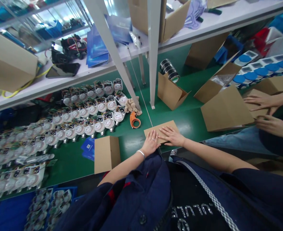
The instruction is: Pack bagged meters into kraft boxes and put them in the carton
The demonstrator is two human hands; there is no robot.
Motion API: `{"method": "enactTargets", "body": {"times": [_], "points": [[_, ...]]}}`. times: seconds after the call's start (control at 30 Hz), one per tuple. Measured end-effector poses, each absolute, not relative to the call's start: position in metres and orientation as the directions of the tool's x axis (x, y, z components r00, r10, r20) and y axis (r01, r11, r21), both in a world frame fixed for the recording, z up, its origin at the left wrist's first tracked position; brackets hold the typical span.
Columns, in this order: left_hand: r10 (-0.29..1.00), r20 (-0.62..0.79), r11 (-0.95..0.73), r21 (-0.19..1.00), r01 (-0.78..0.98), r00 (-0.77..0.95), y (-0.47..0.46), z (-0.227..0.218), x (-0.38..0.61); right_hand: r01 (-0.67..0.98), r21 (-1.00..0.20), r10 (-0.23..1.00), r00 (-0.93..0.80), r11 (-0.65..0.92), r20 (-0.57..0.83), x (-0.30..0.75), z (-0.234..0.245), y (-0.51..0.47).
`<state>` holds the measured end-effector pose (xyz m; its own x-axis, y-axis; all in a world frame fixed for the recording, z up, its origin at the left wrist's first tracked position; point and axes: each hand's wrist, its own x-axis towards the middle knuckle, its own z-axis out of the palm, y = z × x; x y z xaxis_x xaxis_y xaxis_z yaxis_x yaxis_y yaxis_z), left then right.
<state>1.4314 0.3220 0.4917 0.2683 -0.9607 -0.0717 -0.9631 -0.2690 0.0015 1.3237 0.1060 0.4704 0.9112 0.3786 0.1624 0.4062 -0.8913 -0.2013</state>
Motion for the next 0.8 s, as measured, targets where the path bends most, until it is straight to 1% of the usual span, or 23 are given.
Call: {"method": "enactTargets", "body": {"times": [0.23,0.4,0.57,0.8], "points": [[-0.969,-0.108,-0.220,-0.028,-0.975,0.221,0.321,0.496,1.434,0.405,-0.198,0.372,0.910,-0.893,0.184,1.327,0.465,0.103],[-0.981,-0.151,-0.116,-0.032,-0.993,0.119,0.326,0.506,1.443,0.459,-0.175,0.428,0.884,-0.871,0.188,1.328,0.460,0.099],[-0.985,-0.167,-0.037,-0.029,-0.999,0.041,0.328,0.506,1.446,0.421,-0.166,0.387,0.899,-0.892,0.205,1.326,0.455,0.104],[-0.985,-0.170,-0.003,-0.030,-1.000,0.008,0.328,0.501,1.445,0.443,-0.185,0.403,0.889,-0.877,0.219,1.327,0.455,0.101]]}}
